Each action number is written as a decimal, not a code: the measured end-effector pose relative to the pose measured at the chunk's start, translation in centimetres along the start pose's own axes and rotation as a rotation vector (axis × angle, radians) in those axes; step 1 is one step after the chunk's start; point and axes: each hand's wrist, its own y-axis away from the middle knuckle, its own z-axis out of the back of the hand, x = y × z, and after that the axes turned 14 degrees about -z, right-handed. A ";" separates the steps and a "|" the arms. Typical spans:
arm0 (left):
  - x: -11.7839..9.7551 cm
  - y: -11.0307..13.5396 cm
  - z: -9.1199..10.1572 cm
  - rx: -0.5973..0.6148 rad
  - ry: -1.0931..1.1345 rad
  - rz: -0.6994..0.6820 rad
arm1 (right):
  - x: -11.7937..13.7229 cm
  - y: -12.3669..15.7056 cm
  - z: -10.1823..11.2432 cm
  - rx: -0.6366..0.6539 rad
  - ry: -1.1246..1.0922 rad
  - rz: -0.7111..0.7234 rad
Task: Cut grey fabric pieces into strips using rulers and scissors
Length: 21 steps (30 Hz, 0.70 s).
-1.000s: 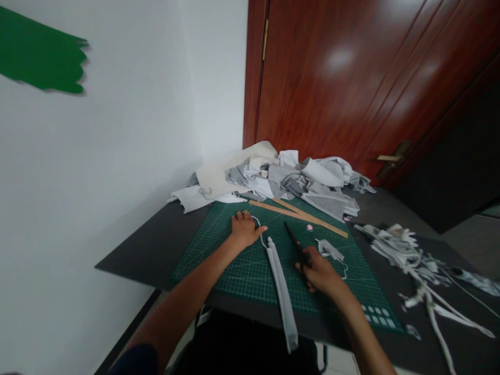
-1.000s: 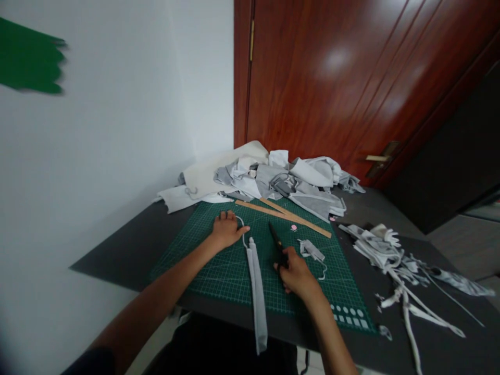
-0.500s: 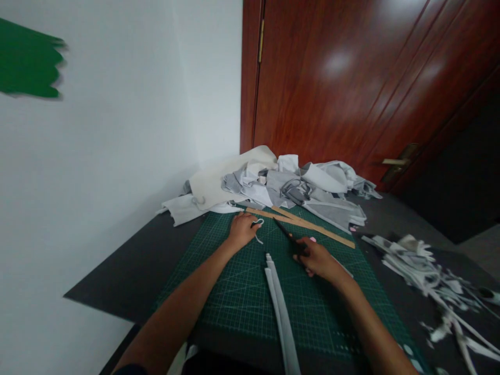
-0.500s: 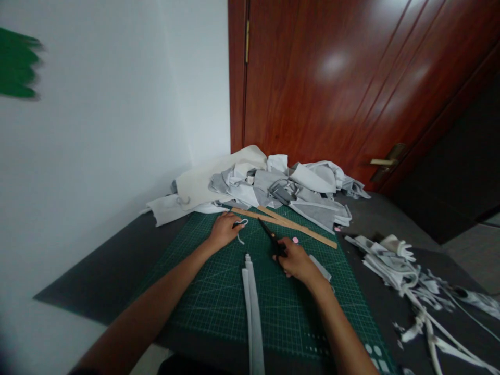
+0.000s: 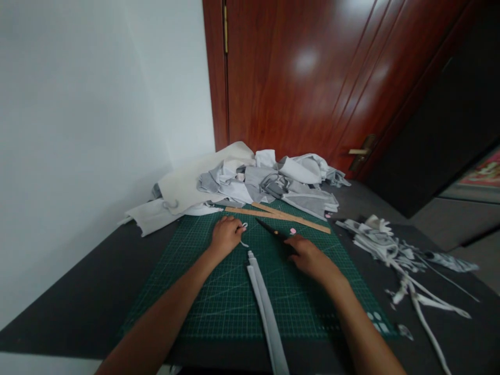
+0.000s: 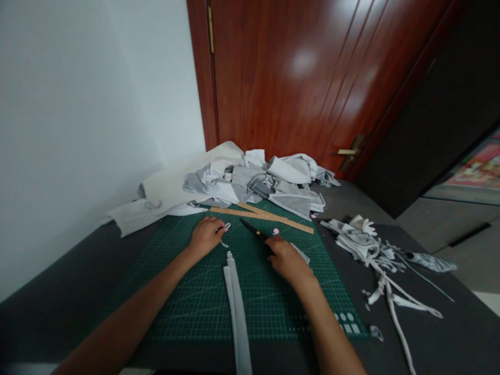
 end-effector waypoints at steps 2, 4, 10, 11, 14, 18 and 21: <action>-0.1 0.1 -0.1 -0.010 -0.001 0.006 | 0.4 0.3 0.0 -0.014 0.036 0.016; -0.1 0.3 -0.1 -0.019 0.002 0.000 | 1.1 0.6 0.1 -0.038 0.096 0.008; -0.3 0.2 0.0 -0.078 0.087 -0.051 | 3.1 0.6 0.4 -0.161 0.191 -0.052; -0.5 0.1 0.1 -0.095 0.112 -0.061 | 3.3 0.5 0.1 -0.197 0.087 -0.026; -1.7 -0.1 0.7 -0.184 0.267 -0.111 | 3.8 0.4 -1.4 -0.197 -0.383 0.075; -4.3 0.4 1.3 -0.218 0.488 -0.297 | 5.2 0.5 -4.3 -0.027 -0.859 0.202; -5.9 1.0 1.1 -0.191 0.538 -0.352 | 6.1 0.1 -5.3 -0.027 -1.044 0.177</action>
